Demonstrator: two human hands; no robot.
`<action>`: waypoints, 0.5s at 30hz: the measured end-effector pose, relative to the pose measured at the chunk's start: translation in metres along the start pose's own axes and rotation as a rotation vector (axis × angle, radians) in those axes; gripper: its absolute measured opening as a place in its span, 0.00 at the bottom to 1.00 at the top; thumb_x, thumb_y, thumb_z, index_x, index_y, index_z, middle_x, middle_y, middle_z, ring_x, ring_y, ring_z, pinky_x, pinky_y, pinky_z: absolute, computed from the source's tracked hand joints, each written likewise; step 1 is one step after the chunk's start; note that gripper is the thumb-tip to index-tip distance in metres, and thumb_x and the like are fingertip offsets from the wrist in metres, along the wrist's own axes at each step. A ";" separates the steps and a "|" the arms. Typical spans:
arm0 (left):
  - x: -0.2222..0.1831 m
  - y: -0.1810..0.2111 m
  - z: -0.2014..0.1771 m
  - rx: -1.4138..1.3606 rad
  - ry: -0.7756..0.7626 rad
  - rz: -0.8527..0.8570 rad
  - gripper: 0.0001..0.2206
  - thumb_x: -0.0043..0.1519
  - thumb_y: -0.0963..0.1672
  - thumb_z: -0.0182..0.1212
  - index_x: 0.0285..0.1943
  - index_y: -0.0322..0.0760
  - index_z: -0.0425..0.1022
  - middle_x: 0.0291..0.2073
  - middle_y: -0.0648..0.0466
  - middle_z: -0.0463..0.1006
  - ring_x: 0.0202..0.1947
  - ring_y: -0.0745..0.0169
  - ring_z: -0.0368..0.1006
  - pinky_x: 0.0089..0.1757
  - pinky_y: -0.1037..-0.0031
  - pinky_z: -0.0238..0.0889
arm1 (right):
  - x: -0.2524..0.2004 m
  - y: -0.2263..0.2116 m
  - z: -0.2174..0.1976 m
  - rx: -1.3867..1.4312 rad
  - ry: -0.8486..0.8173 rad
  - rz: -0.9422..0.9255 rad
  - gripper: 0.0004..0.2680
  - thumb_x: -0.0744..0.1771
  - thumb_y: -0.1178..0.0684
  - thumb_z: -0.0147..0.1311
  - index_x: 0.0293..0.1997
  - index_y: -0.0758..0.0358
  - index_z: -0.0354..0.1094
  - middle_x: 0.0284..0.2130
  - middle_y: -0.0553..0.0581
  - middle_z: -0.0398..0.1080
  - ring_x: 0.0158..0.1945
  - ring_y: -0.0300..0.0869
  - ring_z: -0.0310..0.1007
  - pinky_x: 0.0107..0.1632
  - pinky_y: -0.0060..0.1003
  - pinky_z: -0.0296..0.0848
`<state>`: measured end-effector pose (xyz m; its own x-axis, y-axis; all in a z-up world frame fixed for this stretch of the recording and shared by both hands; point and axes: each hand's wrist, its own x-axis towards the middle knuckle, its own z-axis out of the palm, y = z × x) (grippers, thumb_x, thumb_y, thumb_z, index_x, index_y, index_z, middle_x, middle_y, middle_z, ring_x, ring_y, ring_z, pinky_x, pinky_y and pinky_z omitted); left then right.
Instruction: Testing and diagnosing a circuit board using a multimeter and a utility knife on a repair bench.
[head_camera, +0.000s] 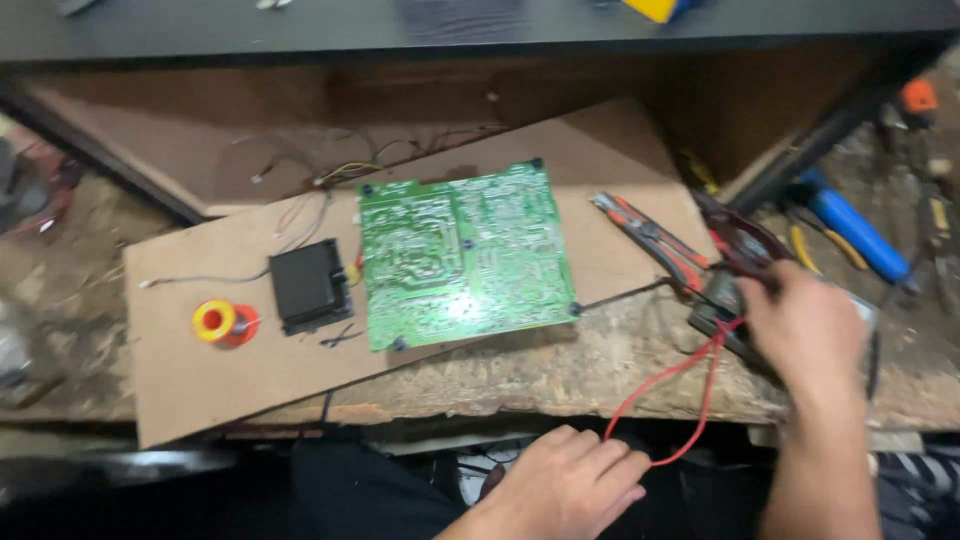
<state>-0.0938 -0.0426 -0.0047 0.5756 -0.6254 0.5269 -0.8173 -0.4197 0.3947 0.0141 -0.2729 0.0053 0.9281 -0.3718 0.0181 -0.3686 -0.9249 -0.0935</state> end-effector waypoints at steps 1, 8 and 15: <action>-0.002 0.000 -0.002 -0.081 -0.037 -0.032 0.05 0.58 0.41 0.50 0.38 0.31 0.64 0.29 0.50 0.66 0.22 0.56 0.60 0.25 0.73 0.49 | 0.002 0.005 0.003 -0.007 0.026 0.013 0.13 0.63 0.39 0.39 0.40 0.52 0.66 0.28 0.70 0.69 0.36 0.62 0.67 0.34 0.50 0.64; 0.014 -0.005 -0.050 -0.038 0.535 -0.066 0.08 0.55 0.38 0.50 0.43 0.34 0.64 0.37 0.46 0.70 0.32 0.59 0.73 0.32 0.73 0.69 | -0.061 0.020 -0.038 0.605 0.100 -0.444 0.04 0.59 0.60 0.51 0.21 0.67 0.62 0.14 0.56 0.58 0.17 0.39 0.51 0.25 0.30 0.49; 0.028 -0.027 -0.046 0.074 0.316 -0.106 0.08 0.58 0.42 0.45 0.33 0.30 0.66 0.27 0.47 0.69 0.29 0.53 0.67 0.35 0.69 0.60 | -0.071 -0.052 -0.088 0.693 0.022 -1.075 0.10 0.59 0.49 0.39 0.33 0.62 0.63 0.13 0.49 0.59 0.15 0.36 0.56 0.22 0.27 0.58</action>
<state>-0.0544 -0.0184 0.0338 0.6275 -0.3455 0.6978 -0.7455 -0.5253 0.4103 -0.0374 -0.2057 0.0960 0.7373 0.5264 0.4234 0.6737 -0.5267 -0.5184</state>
